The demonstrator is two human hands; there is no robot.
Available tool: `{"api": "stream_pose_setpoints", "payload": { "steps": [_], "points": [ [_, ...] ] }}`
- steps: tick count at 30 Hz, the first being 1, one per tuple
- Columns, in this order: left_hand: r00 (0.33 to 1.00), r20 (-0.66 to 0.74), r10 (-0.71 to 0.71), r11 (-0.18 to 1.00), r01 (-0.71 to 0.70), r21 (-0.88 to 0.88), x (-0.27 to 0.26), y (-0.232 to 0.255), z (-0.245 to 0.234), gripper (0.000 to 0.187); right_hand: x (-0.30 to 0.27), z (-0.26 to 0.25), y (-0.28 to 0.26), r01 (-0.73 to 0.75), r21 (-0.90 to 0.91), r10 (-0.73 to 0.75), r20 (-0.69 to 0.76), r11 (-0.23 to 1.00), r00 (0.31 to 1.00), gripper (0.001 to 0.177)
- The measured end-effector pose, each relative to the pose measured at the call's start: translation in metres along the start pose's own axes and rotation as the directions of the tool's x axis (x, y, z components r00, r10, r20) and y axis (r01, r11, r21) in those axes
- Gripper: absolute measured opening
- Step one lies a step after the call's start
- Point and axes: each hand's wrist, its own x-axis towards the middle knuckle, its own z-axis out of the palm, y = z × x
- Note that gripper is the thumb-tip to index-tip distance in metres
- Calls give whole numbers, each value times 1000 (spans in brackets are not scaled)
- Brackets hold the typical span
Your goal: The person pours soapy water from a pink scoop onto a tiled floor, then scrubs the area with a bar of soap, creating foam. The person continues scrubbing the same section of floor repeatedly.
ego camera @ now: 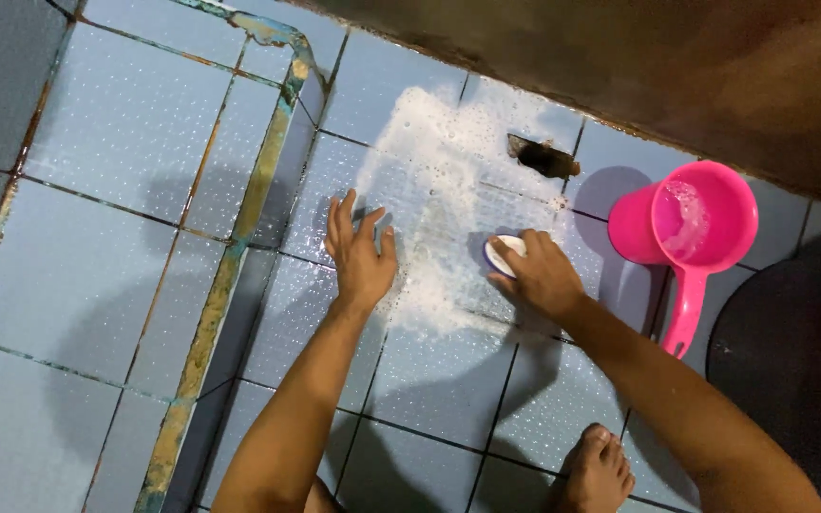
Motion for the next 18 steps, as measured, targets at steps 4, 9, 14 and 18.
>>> {"api": "stream_pose_setpoints", "payload": {
  "steps": [4,9,14,18],
  "points": [
    [1000,-6,-19,1000,19,-16,1,-5,-13,29,67,-9,-50,102,-17,-103,-38,995,994,55],
    [999,-14,-45,999,46,12,3,-21,-26,29,151,24,-90,76,-49,-76,-5,996,997,56],
    [999,-26,-33,999,34,39,4,-14,-22,27,123,9,-85,10,19,-10,16,1000,1000,58],
    [1000,-12,-14,1000,14,-8,3,-4,-14,24,49,-3,-55,-19,11,19,-25,1000,1000,56]
  ]
}}
